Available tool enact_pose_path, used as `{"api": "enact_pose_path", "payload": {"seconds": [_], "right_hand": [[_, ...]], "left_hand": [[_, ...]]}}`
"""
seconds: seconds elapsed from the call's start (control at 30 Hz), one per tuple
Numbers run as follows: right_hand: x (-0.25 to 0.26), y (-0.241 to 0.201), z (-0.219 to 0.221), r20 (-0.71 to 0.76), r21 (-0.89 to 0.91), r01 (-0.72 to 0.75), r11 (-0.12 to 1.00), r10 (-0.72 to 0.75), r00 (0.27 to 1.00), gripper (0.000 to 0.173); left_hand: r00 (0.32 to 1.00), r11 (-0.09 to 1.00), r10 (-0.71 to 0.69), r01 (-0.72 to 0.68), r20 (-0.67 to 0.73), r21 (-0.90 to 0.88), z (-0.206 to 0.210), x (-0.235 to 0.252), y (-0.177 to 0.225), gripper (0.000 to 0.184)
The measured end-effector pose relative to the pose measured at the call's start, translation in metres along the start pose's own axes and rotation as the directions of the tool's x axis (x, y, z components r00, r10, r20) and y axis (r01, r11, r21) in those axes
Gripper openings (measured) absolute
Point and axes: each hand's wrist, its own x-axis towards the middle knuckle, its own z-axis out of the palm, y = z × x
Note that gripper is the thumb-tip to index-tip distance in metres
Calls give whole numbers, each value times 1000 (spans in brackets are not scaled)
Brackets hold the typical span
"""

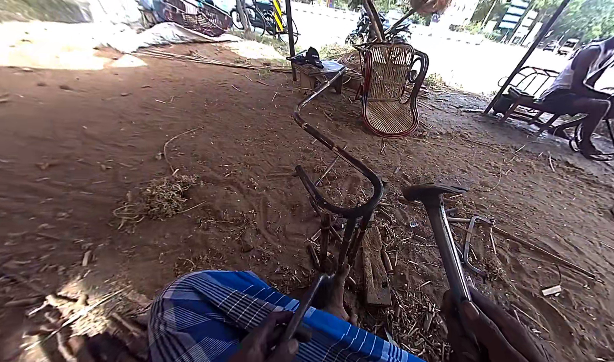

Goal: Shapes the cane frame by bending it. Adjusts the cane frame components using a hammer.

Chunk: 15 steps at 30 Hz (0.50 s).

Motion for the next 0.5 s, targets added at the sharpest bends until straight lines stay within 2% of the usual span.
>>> {"api": "enact_pose_path", "payload": {"seconds": [0.07,0.23,0.37,0.5], "right_hand": [[-6,-3,-2,-8,-14,-6,1000,6,1000,31],[-12,-10,-3,-12,-52,-13,999,13,1000,31],[-11,-15,0,6,-67,-11,998,12,1000,31],[-4,-17,4,7,-113,-8,994,9,1000,34]], "left_hand": [[997,996,31,-36,-64,-77,13,24,10,32],[972,932,0,-85,-233,-353,47,74,35,36],[943,876,8,-167,-333,-452,58,107,40,42],[936,822,32,-225,-352,-524,67,140,48,52]]}}
